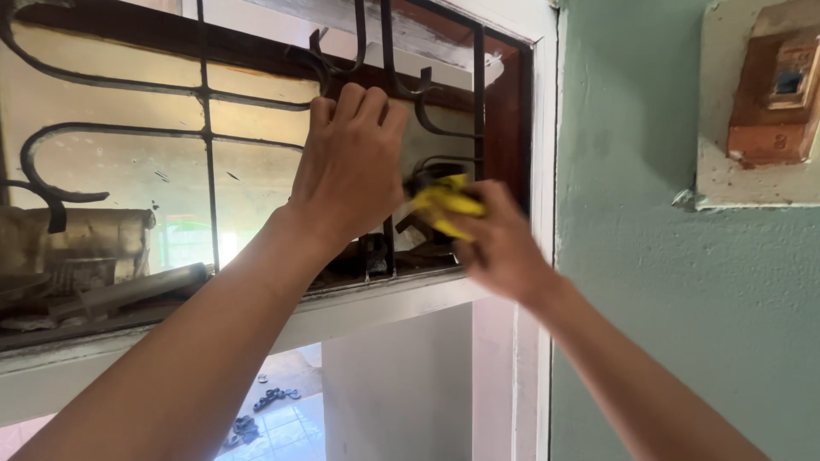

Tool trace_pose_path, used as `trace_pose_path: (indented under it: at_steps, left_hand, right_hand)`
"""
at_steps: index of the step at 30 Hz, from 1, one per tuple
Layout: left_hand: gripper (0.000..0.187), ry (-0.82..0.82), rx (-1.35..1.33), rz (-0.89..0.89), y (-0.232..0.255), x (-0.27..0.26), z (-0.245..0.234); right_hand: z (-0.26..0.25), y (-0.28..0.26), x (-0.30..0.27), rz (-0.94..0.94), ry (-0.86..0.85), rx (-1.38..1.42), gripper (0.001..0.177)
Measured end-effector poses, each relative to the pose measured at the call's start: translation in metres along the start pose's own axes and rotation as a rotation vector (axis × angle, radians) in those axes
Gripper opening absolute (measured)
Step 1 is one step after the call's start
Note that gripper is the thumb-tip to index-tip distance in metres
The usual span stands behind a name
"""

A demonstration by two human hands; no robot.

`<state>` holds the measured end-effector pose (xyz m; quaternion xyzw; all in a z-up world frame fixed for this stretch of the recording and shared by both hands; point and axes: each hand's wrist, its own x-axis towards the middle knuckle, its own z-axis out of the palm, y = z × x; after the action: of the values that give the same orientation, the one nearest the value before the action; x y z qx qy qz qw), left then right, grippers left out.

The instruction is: Cleaning a window grille and frame with a cloth and brush.

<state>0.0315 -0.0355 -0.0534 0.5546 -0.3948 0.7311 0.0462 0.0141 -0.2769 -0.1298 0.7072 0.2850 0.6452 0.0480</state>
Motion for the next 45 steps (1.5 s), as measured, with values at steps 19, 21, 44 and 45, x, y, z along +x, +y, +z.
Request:
trace_pose_path:
  at_steps: [19,21,44,45]
  left_hand:
    - [0.038,-0.021,-0.015,0.014,0.006,-0.006,0.012]
    - [0.034,0.052,0.04,0.007,0.003,-0.009,0.013]
    - [0.034,0.272,-0.048,-0.08,-0.005,-0.009,0.021]
    - [0.033,0.285,-0.049,-0.076,-0.005,-0.01,0.022]
  right_hand:
    - [-0.01,0.004,0.03,0.019,0.092,-0.034,0.055]
    - [-0.007,0.026,0.025,0.047,0.022,-0.169,0.045]
    - [-0.021,-0.01,0.098,0.019,0.011,-0.026,0.042]
    - [-0.022,-0.008,0.099,0.028,-0.04,-0.061,0.043]
